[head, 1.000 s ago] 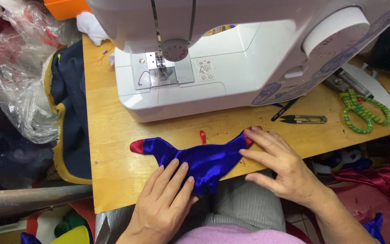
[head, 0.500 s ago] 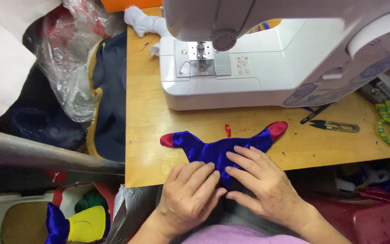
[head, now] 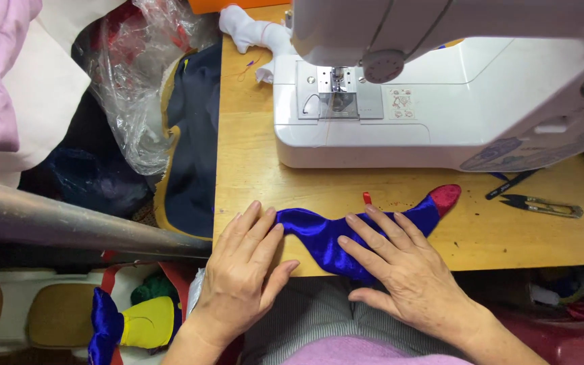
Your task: The person uses a black tool to turn a blue and red fabric piece right-side out and shape it. They then pick up white stuffing material and begin inserting it into the fabric piece to fill it.
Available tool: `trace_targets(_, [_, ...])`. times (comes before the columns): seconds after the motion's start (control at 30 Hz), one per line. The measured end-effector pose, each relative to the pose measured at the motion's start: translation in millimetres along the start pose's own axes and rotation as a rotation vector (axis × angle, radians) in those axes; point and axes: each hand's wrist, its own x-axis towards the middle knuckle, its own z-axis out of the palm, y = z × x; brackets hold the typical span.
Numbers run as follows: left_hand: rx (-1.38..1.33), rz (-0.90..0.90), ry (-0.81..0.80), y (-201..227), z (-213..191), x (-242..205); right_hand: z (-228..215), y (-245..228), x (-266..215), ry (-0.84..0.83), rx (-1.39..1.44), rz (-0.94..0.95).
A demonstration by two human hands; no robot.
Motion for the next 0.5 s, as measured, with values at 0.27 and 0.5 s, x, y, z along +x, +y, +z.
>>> trace_targets(0.27, [0.200, 0.112, -0.093, 2.1, -2.3, 6.6, 0.9, 0.5, 0.3, 0.039, 0.030, 0.001])
trace_targets(0.5, [0.158, 0.084, 0.030, 5.1, -1.7, 2.8, -14.1, 7.0, -10.9, 0.221, 0.459, 0.043])
